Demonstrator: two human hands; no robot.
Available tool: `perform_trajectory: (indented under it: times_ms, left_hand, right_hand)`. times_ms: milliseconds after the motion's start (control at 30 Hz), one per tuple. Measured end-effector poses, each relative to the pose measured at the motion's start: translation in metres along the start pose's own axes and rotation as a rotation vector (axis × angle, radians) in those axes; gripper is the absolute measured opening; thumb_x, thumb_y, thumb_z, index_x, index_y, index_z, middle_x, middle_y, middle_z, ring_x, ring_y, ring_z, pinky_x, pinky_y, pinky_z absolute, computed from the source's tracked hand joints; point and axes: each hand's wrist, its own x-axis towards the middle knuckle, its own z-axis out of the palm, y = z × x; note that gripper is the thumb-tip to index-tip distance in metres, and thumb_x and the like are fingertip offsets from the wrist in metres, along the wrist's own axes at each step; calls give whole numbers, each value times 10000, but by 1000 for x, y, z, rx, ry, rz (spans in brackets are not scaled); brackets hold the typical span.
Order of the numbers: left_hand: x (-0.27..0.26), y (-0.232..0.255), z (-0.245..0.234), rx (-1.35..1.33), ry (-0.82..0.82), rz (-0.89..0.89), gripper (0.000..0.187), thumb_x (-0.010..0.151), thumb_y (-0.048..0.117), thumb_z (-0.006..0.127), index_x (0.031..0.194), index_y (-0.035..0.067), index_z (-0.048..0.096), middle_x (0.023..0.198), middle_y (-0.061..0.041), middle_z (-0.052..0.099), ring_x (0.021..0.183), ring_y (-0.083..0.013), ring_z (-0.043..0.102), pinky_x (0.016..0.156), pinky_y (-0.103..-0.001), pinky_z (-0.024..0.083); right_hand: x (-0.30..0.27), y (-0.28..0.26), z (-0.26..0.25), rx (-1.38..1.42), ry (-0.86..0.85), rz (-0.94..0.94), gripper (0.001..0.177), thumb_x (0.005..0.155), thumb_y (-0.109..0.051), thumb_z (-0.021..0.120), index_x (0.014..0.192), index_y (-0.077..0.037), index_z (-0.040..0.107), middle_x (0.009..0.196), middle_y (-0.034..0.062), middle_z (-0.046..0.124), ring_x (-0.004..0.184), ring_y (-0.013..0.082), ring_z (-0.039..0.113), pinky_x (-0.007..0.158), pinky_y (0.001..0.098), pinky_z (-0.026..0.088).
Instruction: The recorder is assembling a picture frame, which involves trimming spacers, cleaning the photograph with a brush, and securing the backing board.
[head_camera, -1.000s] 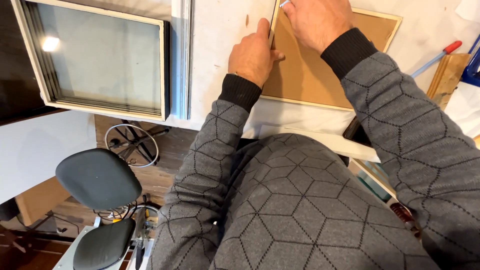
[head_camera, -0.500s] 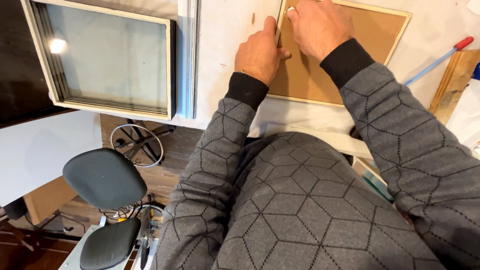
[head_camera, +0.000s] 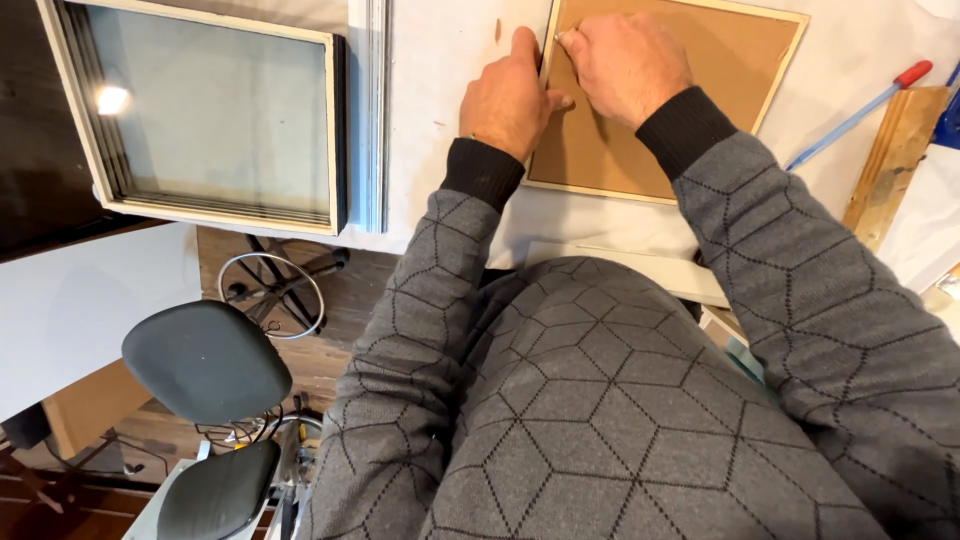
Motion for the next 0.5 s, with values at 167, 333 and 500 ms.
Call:
perform_trajectory:
  times_ms: [167,333,500]
  left_hand:
    - [-8,-19,-12,-128,75,64,436,821,286,848,1049,60,553,863,-141,735,851,-380,697,729,-478,534]
    - [-9,-35,-28,-490,185,137,251,942,218,746,1115,44,693,853,-71,719,763,-203,689,700,-334,579]
    - [-10,-44,-41,-748,-180,162,170,983,174,708,973,8,746,841,-36,714,765,-119,636,703,-293,546]
  right_hand:
    - [-21,-12,-7,24,64,-8,382,1090,-373,571,901,-74,719,811,218,693,752,482,644,651,598,510]
    - [-39,-35,-10,-33,107,-122,324,1083,-362,588,944,-96,711,750,174,689,689,432,658,607,557,513]
    - [-50,-49,-11,-101,148,-281,304,1097,-345,587,979,-80,678,683,122,665,597,361,654,525,492,504]
